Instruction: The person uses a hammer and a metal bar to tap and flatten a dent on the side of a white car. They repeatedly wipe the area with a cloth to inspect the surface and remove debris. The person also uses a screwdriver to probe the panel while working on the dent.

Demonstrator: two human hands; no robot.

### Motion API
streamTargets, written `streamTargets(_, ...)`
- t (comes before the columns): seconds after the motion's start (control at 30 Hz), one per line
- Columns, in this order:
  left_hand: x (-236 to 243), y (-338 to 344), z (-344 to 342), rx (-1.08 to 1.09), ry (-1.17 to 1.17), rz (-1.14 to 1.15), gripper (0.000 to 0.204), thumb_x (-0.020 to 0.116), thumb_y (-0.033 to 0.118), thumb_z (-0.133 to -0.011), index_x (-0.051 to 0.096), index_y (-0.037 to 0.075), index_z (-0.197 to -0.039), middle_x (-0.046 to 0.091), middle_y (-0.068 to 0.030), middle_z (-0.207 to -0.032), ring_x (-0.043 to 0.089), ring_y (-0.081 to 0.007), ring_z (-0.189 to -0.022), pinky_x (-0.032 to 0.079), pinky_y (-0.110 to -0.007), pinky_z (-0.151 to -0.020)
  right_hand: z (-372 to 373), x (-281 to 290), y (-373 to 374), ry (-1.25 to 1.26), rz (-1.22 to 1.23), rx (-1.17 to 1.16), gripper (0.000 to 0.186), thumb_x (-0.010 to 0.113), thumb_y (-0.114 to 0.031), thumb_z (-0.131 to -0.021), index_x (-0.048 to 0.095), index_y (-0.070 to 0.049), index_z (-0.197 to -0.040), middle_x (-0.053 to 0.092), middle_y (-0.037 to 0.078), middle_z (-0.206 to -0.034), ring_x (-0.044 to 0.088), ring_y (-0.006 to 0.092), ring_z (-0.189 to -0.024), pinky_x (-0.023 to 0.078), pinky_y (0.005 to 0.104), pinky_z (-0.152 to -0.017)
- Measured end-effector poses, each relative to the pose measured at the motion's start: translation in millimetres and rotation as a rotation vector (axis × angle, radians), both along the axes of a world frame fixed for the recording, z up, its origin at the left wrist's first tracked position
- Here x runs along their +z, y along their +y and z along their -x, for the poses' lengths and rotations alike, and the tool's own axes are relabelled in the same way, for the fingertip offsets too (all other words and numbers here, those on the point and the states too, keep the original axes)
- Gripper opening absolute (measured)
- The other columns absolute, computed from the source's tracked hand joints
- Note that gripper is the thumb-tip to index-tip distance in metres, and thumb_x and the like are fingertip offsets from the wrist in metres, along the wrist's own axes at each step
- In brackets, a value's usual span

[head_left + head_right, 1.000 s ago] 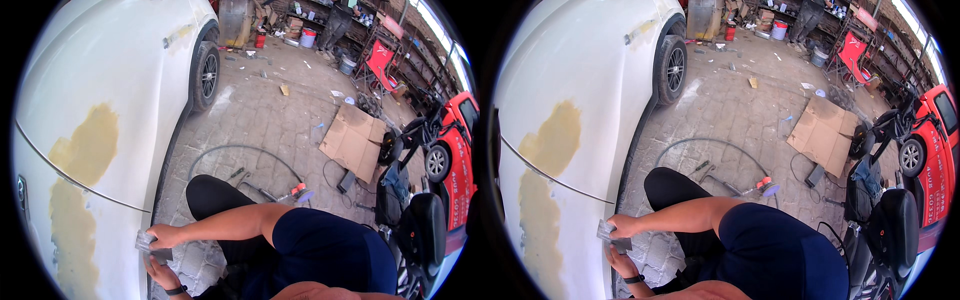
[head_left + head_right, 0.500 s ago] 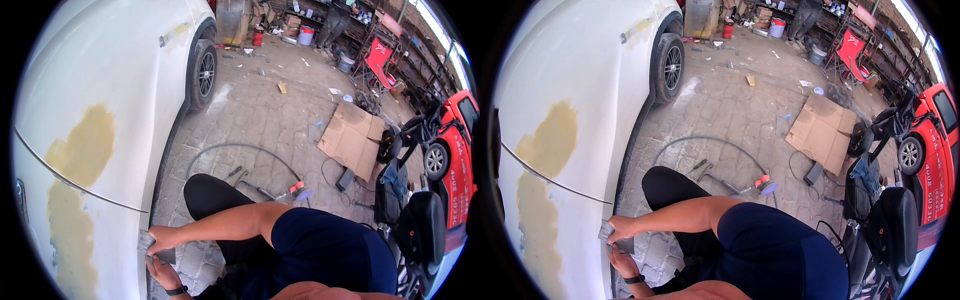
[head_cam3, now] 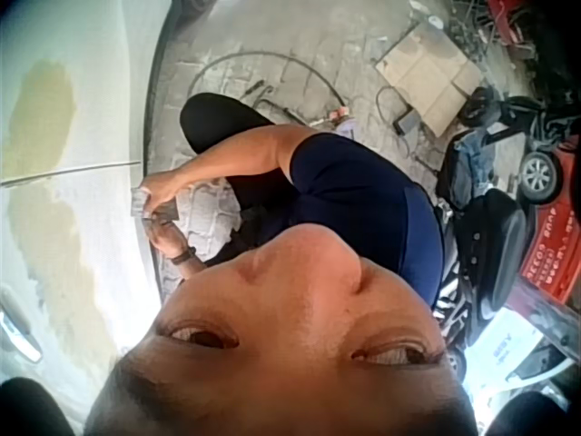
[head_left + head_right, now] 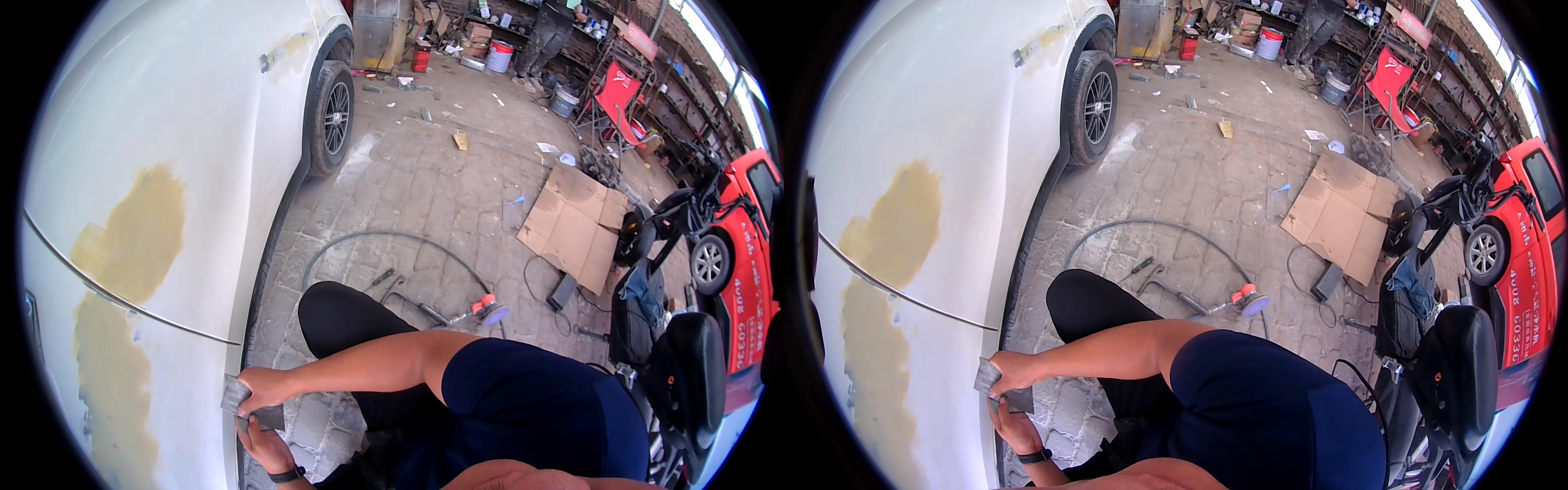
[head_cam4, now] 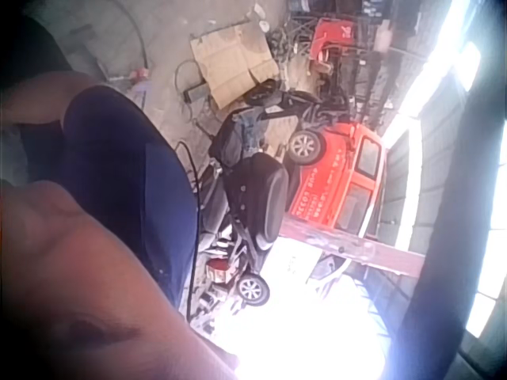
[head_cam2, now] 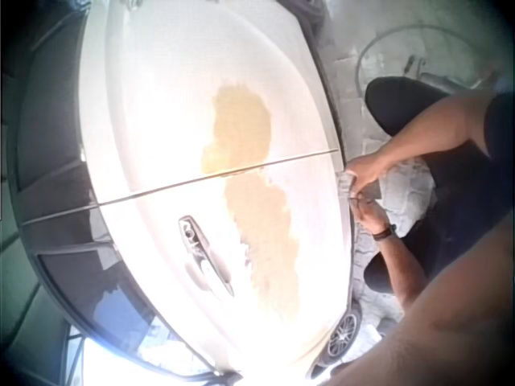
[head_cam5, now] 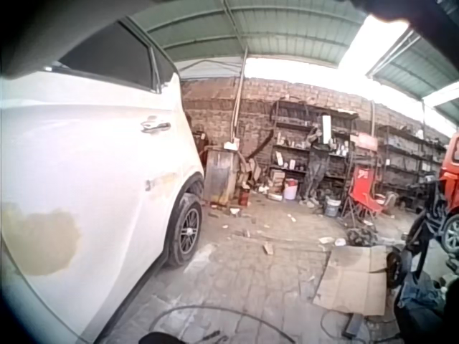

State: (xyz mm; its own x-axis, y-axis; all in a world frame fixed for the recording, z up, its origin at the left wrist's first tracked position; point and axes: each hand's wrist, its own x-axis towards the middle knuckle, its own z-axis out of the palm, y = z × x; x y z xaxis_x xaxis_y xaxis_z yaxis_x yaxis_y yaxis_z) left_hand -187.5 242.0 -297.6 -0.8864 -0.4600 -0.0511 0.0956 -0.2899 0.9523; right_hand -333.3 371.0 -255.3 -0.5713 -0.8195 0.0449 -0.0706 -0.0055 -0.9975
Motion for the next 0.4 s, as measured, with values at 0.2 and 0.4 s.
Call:
streamTargets(0.2, 0.3, 0.8, 0.7, 0.001, 0.006, -0.036, 0.044, 0.046, 0.010, -0.105, 0.046, -0.003, -0.147, 0.053, -0.0147, -0.146, 0.053, -0.0238, -0.131, 0.043, -0.038, -0.110, 1.0, -7.1, -2.9, 0.014, 0.024, 0.003, 0.036, 0.083, -0.019, -0.078, 0.071, 0.001, -0.106, 0.077, 0.015, -0.097, 0.072, 0.0257, -0.090, 0.054, 0.0375, -0.083)
streamTargets(0.4, -20.7, -13.6, -1.2, 0.090, -0.036, -0.058, 0.052, 0.050, 0.014, -0.106, 0.038, -0.007, -0.153, 0.044, -0.0182, -0.156, 0.047, -0.0299, -0.139, 0.036, -0.041, -0.118, 14.0, -48.8, -27.9, 0.157, -0.147, -0.338, 0.046, 0.082, -0.028, -0.080, 0.068, -0.004, -0.118, 0.074, 0.022, -0.113, 0.072, 0.0332, -0.106, 0.053, 0.0448, -0.090)
